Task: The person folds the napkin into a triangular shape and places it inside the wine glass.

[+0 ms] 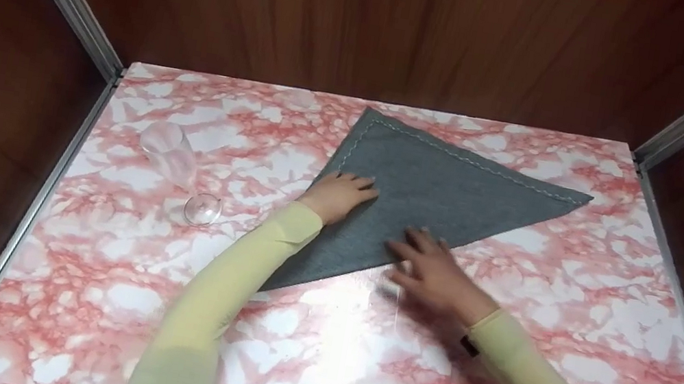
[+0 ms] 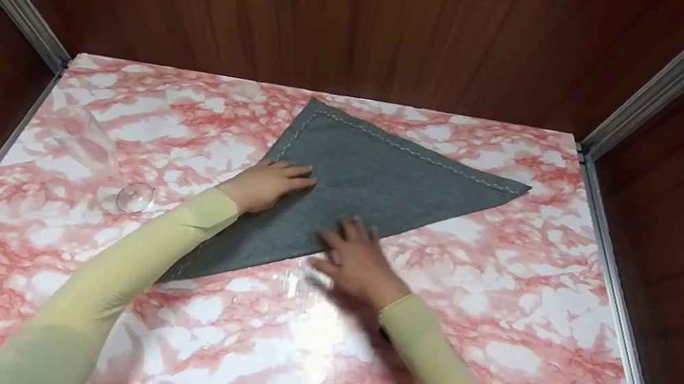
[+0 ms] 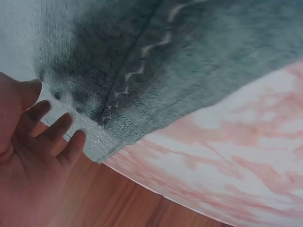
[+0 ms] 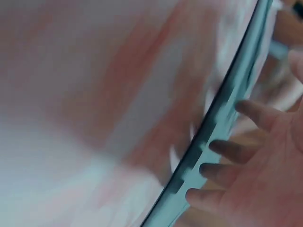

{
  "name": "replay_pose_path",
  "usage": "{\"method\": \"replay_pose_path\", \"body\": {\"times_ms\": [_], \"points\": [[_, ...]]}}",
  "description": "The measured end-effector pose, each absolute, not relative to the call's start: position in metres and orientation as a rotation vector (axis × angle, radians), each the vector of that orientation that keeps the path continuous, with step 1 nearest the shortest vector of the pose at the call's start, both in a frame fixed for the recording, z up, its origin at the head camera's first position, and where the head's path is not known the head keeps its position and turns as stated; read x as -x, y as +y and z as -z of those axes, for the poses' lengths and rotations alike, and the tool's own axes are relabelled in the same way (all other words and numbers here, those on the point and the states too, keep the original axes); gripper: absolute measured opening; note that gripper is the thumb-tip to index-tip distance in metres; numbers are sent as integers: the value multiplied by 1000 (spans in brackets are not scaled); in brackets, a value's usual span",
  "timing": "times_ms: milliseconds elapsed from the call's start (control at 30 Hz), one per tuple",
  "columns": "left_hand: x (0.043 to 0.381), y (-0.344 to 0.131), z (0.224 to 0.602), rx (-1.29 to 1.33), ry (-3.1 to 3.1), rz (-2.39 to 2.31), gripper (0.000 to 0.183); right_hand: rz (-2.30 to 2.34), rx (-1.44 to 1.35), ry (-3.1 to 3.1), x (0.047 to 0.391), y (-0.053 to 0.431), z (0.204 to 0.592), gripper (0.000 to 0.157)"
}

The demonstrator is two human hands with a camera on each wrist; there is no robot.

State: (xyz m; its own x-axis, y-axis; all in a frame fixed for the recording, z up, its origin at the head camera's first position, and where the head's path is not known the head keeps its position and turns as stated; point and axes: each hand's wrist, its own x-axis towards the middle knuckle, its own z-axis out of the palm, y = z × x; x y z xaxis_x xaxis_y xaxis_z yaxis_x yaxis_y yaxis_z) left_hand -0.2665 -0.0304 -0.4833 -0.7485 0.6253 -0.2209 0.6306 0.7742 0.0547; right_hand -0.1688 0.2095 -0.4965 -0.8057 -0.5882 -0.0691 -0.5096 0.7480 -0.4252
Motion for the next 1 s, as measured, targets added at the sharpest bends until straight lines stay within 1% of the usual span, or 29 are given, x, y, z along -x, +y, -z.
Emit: {"method": "replay_pose_path", "body": {"times_ms": [133, 233, 600, 867, 1000], "points": [[270, -32, 485, -951, 2733, 22, 50, 541, 890, 2718, 161, 191, 502, 70], [272, -34, 486, -907, 2715, 5, 51, 530, 854, 2702, 159, 189, 505, 73], [268, -41, 487, -876, 2703, -2, 56, 599, 823, 2653, 174, 206, 504, 65], [265, -49, 486, -862, 2696, -10, 66, 605, 819, 2662, 187, 215, 502, 64], [263, -55, 486, -873, 2693, -35, 66, 591, 790, 2697, 189, 216, 503, 63]]}}
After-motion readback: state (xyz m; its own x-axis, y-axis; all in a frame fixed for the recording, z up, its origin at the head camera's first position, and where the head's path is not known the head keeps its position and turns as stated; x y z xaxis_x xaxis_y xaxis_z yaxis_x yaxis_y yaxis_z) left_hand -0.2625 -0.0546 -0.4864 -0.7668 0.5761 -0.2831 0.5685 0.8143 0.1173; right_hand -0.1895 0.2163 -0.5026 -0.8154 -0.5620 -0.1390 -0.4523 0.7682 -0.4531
